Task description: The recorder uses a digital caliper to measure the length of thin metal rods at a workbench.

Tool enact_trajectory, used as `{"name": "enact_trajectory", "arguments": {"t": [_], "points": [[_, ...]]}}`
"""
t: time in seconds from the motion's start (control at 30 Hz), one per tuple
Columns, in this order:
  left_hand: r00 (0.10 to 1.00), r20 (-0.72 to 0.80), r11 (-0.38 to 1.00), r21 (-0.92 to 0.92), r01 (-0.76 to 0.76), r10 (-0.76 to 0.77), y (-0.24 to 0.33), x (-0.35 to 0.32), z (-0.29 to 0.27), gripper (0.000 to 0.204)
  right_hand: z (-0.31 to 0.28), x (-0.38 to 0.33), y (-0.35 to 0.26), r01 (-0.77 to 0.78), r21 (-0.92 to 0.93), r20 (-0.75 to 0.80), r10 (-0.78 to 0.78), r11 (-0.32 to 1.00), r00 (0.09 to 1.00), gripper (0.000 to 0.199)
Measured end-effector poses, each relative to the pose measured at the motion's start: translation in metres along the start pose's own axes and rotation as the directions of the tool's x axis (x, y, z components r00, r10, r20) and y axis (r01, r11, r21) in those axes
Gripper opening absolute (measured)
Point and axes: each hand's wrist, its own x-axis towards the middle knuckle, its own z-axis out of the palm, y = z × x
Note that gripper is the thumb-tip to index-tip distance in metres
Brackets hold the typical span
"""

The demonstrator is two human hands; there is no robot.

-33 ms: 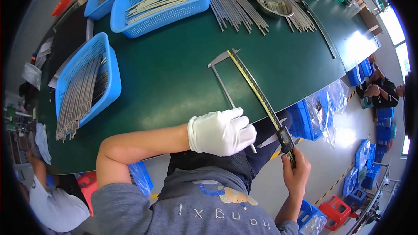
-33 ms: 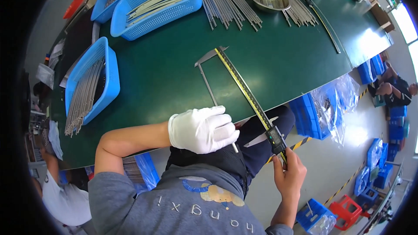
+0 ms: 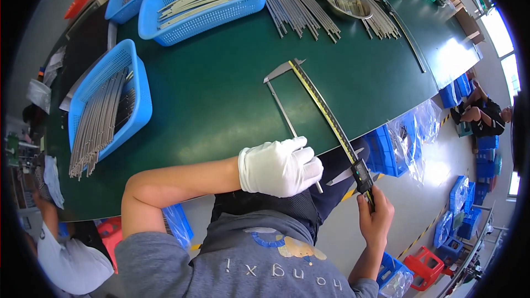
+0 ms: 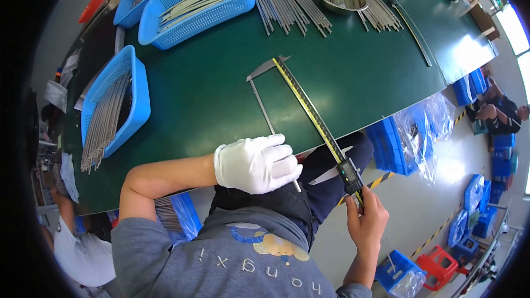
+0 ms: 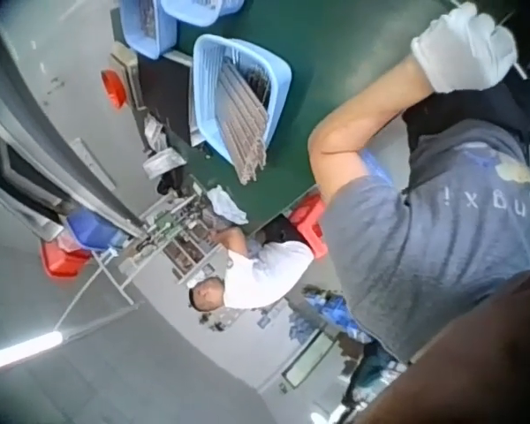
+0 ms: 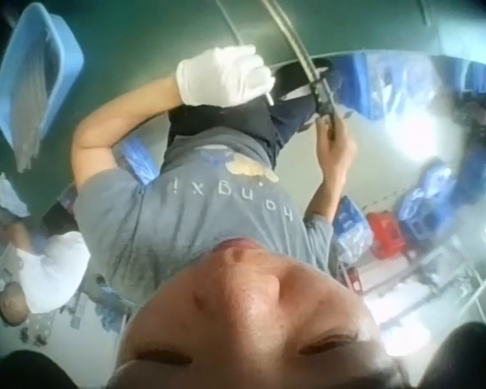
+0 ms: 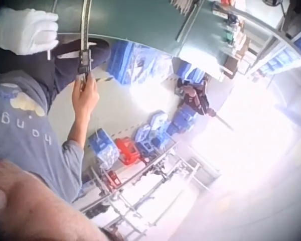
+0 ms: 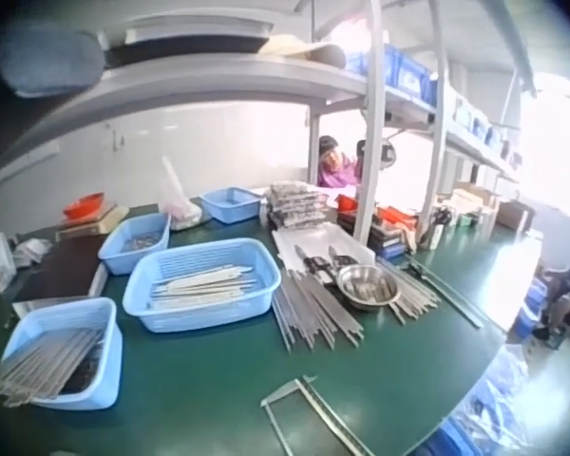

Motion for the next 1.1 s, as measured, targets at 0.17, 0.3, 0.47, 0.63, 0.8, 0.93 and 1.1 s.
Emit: {"name": "enact_trajectory", "arguments": {"t": [0.17,0.3,0.47,0.63,0.8,0.93,1.1], "points": [[0.993,0.064,0.995,-0.031,0.097,-0.094,0.001,-0.003,0.008,0.016,-0.002,0.001,-0.003,0.004,-0.051,0.048,-0.001,0.999,0.999,0.03],[0.986,0.104,0.99,-0.041,0.138,-0.133,0.002,0.006,0.001,0.019,-0.002,-0.002,-0.009,-0.038,-0.009,0.044,0.038,0.999,0.998,0.028],[0.978,0.077,0.976,-0.083,0.199,-0.193,0.004,0.0,0.01,0.017,0.001,-0.005,-0.005,-0.005,-0.022,0.044,0.006,1.0,0.999,0.029],[0.975,0.062,0.965,-0.139,0.222,-0.215,0.003,-0.002,0.012,0.014,0.002,-0.005,-0.004,0.026,-0.023,0.047,-0.025,0.999,0.999,0.03],[0.981,0.045,0.973,-0.131,0.191,-0.187,0.003,0.0,0.011,0.013,0.002,-0.008,-0.002,0.041,-0.033,0.033,-0.04,0.999,0.999,0.031],[0.986,0.055,0.978,-0.129,0.166,-0.16,0.001,0.001,0.008,0.012,0.001,-0.008,-0.004,0.023,-0.039,0.042,-0.021,0.999,0.999,0.031],[0.978,0.096,0.974,-0.11,0.197,-0.187,0.001,0.001,0.006,0.014,0.002,-0.005,-0.003,-0.005,-0.033,0.061,0.007,0.999,0.998,0.031]]}}
